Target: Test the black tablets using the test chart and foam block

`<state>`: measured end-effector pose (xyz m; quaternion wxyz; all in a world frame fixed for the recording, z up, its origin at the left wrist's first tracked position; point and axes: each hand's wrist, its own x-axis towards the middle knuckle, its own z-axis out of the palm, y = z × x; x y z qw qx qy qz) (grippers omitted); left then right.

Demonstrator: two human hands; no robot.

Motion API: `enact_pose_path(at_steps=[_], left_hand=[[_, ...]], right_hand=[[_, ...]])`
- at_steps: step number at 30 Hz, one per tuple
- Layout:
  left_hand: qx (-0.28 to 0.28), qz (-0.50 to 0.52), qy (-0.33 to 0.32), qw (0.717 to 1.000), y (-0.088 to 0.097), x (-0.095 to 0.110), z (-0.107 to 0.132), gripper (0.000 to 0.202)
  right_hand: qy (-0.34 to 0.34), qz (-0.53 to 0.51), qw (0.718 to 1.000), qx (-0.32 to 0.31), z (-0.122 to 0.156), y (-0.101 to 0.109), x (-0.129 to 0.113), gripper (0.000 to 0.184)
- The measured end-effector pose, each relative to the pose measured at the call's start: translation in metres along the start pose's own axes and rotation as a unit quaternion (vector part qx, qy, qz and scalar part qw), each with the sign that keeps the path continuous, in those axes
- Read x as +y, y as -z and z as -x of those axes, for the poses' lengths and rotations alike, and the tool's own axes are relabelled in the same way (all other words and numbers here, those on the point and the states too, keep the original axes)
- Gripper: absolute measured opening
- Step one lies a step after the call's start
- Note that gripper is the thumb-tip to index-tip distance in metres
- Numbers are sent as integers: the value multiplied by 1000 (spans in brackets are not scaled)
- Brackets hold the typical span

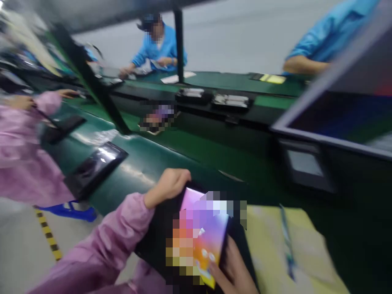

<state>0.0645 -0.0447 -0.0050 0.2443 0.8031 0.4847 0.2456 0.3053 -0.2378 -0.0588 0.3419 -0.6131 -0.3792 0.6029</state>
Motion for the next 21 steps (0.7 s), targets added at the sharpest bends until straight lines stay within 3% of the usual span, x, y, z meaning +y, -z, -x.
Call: enact_pose_path(at_steps=[1, 3, 8, 11, 16, 21], left_hand=[[6, 15, 1, 1000, -2, -2, 3, 34], [20, 41, 2, 999, -7, -7, 7, 40], [56, 57, -5, 997, -9, -11, 12, 56], [69, 45, -11, 997, -6, -7, 15, 53], [77, 31, -18, 996, -5, -5, 15, 51], [83, 27, -21, 996, -4, -4, 16, 50]], right_hand=[[-30, -12, 999, -25, 7, -1, -2, 105], [-18, -26, 998, -51, 15, -4, -7, 114], [32, -24, 995, -93, 20, -10, -22, 98], [39, -19, 994, -98, 25, -13, -28, 87], [41, -46, 993, -102, 25, -14, -27, 88], [44, -96, 988, -111, 25, -13, -27, 77]])
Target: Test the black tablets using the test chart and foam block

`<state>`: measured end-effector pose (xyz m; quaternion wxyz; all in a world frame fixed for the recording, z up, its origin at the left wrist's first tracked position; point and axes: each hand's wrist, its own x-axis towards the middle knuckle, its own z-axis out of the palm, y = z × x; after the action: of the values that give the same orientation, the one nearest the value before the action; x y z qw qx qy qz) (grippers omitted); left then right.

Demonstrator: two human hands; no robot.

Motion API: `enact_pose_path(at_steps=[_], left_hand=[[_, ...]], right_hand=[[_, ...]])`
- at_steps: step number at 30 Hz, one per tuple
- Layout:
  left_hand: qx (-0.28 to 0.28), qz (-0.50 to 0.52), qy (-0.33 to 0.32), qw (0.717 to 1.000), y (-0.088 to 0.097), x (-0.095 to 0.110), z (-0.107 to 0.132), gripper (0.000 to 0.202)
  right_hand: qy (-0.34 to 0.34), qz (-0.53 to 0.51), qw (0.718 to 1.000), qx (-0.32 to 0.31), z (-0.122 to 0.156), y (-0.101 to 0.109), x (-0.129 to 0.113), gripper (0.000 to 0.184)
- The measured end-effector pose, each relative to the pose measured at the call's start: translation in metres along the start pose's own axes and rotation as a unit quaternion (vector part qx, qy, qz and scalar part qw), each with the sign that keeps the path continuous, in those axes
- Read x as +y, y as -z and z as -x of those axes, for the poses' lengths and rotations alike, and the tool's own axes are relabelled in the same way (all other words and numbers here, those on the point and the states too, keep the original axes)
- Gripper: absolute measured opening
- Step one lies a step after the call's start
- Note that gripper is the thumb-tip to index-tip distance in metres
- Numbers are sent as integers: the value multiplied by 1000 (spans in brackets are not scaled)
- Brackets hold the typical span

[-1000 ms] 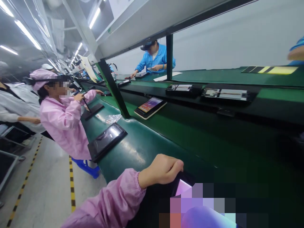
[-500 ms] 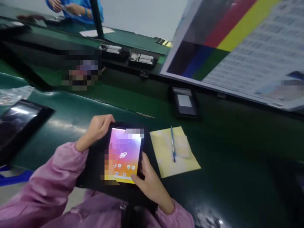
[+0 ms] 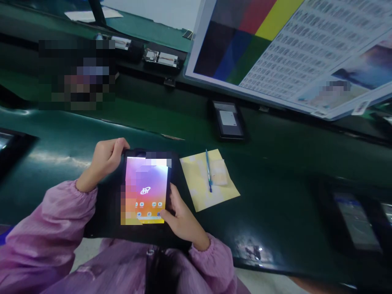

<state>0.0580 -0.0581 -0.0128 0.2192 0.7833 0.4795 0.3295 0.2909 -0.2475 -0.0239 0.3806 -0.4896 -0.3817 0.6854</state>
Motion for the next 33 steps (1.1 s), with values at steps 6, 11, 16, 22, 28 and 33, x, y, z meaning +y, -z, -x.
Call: enact_pose_path(at_steps=[6, 11, 16, 22, 28, 33], left_hand=[[4, -1, 1, 1000, 0, 0, 1, 49], [9, 2, 4, 1000, 0, 1, 2, 50], [10, 2, 8, 1000, 0, 2, 2, 49], [9, 4, 10, 1000, -1, 2, 3, 48], [2, 11, 6, 1000, -3, 2, 2, 50], [-5, 19, 0, 1000, -7, 0, 0, 50]], right_hand=[[-6, -7, 1000, 11, 1, 0, 3, 77], [-4, 17, 1000, 19, 0, 1, 4, 76], [-9, 14, 998, 64, 0, 0, 0, 64], [-107, -14, 983, 152, -2, 5, 6, 70], [-85, -195, 969, 128, -7, -6, 2, 68], [-62, -226, 957, 173, -9, -14, 4, 61]])
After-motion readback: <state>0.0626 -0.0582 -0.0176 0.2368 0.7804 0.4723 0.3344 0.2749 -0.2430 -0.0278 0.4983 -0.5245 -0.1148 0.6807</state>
